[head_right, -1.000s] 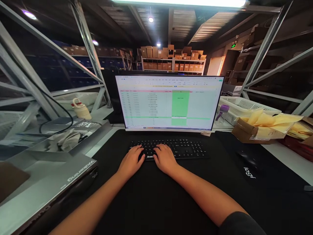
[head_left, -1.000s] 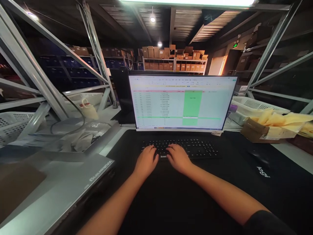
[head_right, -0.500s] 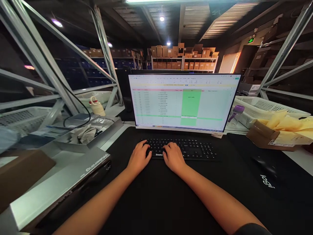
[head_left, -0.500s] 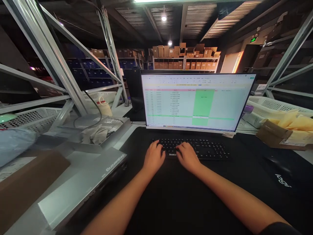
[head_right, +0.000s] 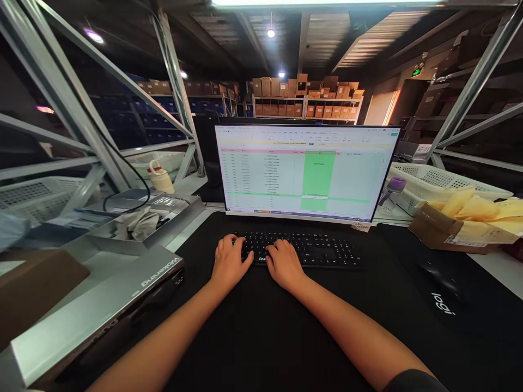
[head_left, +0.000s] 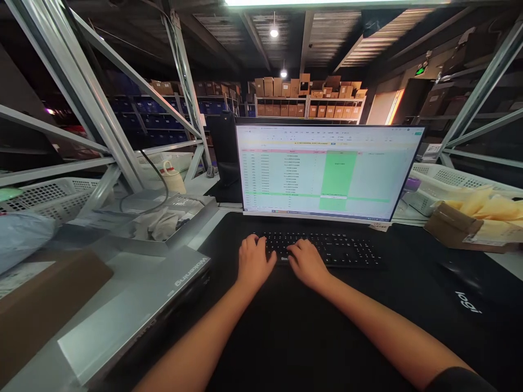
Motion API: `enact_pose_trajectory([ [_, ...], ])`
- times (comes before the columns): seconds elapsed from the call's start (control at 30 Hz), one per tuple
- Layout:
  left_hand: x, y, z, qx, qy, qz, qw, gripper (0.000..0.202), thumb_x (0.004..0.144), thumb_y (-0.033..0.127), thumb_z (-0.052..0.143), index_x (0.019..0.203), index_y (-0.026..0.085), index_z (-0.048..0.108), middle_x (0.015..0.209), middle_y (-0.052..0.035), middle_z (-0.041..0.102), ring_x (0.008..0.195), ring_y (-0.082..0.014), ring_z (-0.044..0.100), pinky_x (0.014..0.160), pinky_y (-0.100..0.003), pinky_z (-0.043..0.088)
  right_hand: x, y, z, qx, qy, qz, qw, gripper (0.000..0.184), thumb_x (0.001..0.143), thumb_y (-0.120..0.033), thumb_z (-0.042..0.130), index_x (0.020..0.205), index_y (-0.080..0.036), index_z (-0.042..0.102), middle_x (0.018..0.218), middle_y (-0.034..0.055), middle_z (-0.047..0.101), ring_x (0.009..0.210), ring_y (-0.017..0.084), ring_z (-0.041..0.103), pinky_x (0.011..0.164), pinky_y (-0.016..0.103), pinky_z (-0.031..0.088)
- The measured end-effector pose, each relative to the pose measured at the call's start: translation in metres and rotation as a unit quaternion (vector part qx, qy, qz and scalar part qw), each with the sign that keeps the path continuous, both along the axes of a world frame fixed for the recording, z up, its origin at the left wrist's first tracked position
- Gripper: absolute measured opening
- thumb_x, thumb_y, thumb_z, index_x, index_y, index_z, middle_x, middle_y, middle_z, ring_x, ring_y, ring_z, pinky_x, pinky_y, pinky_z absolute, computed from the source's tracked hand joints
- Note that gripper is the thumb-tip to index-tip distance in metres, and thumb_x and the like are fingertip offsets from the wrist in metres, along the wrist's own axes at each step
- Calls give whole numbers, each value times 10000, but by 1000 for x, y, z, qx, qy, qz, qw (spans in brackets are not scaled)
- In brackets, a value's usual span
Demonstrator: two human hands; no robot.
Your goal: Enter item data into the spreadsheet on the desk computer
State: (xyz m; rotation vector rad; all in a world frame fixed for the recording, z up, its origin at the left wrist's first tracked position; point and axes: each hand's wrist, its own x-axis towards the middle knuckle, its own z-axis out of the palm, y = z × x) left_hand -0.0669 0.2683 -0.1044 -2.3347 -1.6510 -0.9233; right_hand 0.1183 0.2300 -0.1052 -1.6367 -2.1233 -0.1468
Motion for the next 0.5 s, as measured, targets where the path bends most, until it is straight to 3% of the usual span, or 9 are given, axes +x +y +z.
enact_pose_trajectory([
  [0.23,3,3,-9,2,25,-83,996,495,845,464,636,1302,276,617,1556,-144,320,1414,-416,309,1125,-639,299,0,-1,-4,9,12,5,1000,279,945,-240,499,1179,-178,636,1092,91,568,1004,221,496,921,387,456],
  [0.5,5,6,-12,10,53,-97,994,497,874,499,595,1260,191,654,1556,-214,333,1418,-414,341,1150,-625,280,1,-2,-4,19,32,-2,999,305,932,-236,519,1210,-176,628,1165,92,576,1076,230,512,971,401,457],
])
